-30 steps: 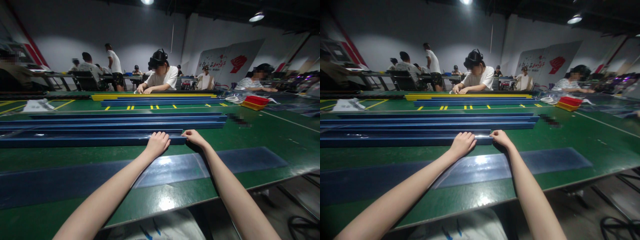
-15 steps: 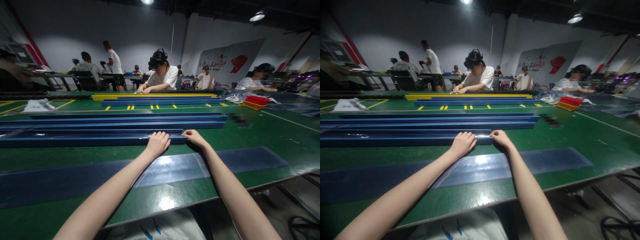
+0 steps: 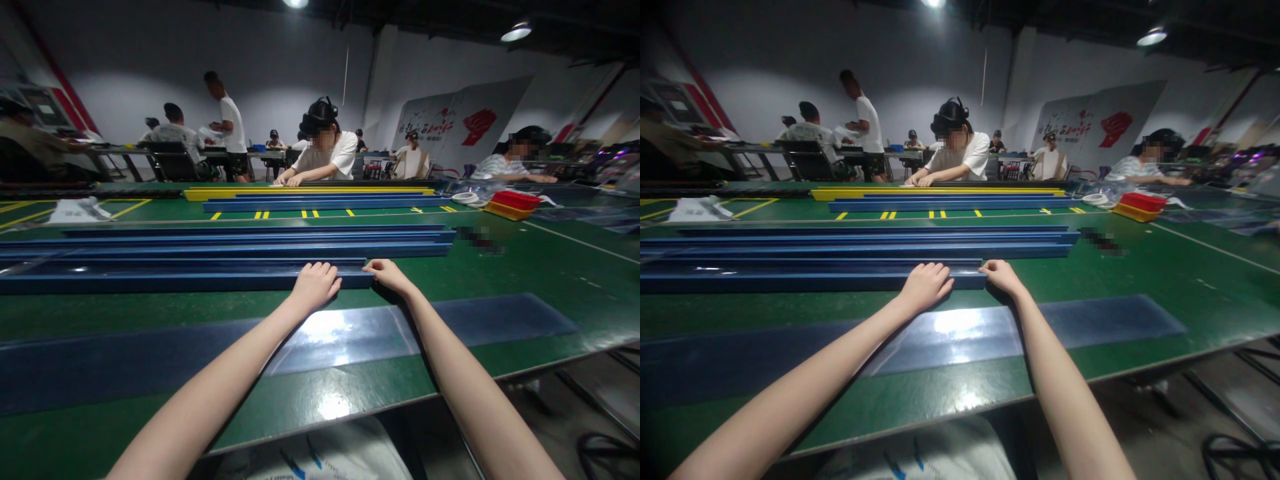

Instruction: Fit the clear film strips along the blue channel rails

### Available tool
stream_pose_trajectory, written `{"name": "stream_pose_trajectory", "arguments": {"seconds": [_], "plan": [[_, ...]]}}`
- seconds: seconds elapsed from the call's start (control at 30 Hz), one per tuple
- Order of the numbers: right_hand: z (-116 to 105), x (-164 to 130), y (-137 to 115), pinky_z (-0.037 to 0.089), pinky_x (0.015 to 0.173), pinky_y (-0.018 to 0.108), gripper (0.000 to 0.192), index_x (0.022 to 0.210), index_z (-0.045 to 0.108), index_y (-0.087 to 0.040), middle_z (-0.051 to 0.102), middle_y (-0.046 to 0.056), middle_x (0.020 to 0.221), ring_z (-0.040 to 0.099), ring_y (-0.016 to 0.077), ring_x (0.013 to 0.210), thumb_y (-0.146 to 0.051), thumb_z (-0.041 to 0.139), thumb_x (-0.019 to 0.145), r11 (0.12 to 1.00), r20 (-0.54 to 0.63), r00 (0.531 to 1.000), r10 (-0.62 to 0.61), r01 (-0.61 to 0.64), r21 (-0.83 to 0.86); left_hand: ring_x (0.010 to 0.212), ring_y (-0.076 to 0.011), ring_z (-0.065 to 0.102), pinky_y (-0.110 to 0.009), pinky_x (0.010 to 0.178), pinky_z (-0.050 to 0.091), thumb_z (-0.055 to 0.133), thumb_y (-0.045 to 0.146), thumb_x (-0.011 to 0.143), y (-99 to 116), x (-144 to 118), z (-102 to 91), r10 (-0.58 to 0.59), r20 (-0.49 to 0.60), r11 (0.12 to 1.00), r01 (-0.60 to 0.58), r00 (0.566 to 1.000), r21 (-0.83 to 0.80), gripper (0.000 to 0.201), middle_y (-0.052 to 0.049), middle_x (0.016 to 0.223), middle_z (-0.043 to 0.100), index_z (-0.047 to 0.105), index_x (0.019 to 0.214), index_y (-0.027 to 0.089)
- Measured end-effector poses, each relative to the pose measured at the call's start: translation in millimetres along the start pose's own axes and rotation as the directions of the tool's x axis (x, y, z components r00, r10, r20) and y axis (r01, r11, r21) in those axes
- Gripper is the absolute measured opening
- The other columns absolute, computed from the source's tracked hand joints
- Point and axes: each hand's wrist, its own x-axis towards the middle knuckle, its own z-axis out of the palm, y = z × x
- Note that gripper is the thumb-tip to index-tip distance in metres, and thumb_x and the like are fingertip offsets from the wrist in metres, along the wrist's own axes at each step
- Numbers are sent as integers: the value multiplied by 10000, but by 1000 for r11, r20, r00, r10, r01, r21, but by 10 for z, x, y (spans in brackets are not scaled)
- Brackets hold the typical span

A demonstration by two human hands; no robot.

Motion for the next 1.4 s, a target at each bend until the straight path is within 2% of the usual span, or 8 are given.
{"name": "stream_pose_trajectory", "arguments": {"seconds": [0.33,0.47,0.63,0.77,1.07,1.4], "plan": [[7,-14,-39,345,553,214,224,646,596,-159,594,15,601,509,115,580,-349,501,714,999,-26,1000,8,-9,-38,859,-205,552,-291,681,398,355,396,878,-90,71,-93,-4,149,996,17,989,-91,303,-72,908,603,547,881,161],[2,-27,-66,339,550,214,220,643,602,-158,601,16,603,517,118,588,-340,502,718,998,-36,999,-1,-2,-67,812,-181,555,-265,630,398,402,407,859,-147,88,-96,-13,152,977,45,988,-208,260,-44,900,590,523,862,178],[1,-34,-94,343,562,220,217,649,608,-155,623,27,630,533,128,606,-334,506,718,995,-53,999,11,-16,-96,714,-140,529,-237,601,381,506,403,811,-219,106,-89,-36,137,906,91,990,-414,210,2,822,562,491,799,194],[6,-40,-112,341,562,221,216,641,606,-155,629,33,637,542,134,622,-336,513,715,993,-73,997,27,-35,-115,691,-136,511,-236,609,377,556,394,779,-242,123,-57,-59,122,870,111,991,-481,225,12,771,542,483,727,188],[20,-38,-109,352,569,224,231,628,620,-152,633,36,627,554,139,624,-348,523,702,993,-104,994,28,-39,-111,691,-145,512,-243,614,377,550,402,782,-226,121,-36,-74,121,888,120,990,-445,225,-1,773,543,507,749,183],[-70,-21,-9,373,530,208,227,687,654,-141,628,24,603,523,104,526,-328,526,682,999,-39,998,41,-41,-8,711,-141,523,-237,615,388,510,416,811,-214,95,-78,-51,129,916,98,990,-390,231,-3,800,544,509,781,187]]}}
